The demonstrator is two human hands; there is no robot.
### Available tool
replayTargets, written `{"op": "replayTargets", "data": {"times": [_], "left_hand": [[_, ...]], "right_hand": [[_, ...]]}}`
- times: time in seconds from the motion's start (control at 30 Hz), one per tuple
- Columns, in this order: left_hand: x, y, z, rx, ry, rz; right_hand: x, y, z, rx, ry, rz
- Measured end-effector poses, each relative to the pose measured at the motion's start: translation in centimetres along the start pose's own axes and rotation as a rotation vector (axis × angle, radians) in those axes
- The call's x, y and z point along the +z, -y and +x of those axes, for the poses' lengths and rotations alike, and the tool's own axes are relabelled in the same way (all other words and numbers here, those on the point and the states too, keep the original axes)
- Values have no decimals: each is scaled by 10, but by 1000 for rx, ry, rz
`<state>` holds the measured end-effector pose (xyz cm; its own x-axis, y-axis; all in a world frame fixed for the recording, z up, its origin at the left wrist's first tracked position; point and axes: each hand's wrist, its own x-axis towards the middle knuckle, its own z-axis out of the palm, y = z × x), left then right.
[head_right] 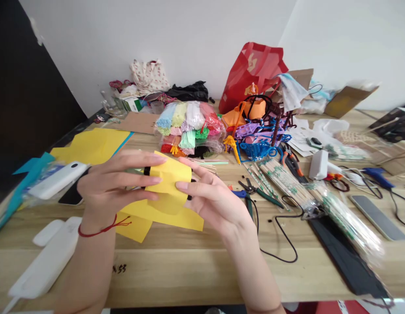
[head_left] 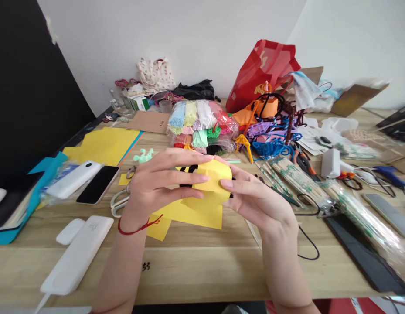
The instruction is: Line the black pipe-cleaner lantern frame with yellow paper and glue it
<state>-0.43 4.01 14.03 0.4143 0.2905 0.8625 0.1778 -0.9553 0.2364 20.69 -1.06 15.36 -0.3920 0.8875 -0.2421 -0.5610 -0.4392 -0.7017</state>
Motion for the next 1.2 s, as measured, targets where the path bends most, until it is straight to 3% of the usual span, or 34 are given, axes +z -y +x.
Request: {"op": "replayTargets", "data": {"times": [0.13, 0.4, 0.53, 0.73, 1.0, 1.2], "left_hand": [[-4, -2, -2, -38, -6, 81], [5, -20, 7, 32, 119, 240], [15, -23, 9, -66, 101, 186], [19, -23, 8, -39, 85, 170], [3, -13, 7, -84, 140, 83], [-2, -14, 7, -235, 166, -35]], "right_hand": [[1, -1, 0, -23, 25, -40], [1, -4, 3, -85, 20, 15], [3, -8, 4, -105, 17, 51], [5, -11, 2, -108, -28, 81], [-1, -1, -3, -140, -63, -35], [-8, 2, -1, -166, -33, -114]]}}
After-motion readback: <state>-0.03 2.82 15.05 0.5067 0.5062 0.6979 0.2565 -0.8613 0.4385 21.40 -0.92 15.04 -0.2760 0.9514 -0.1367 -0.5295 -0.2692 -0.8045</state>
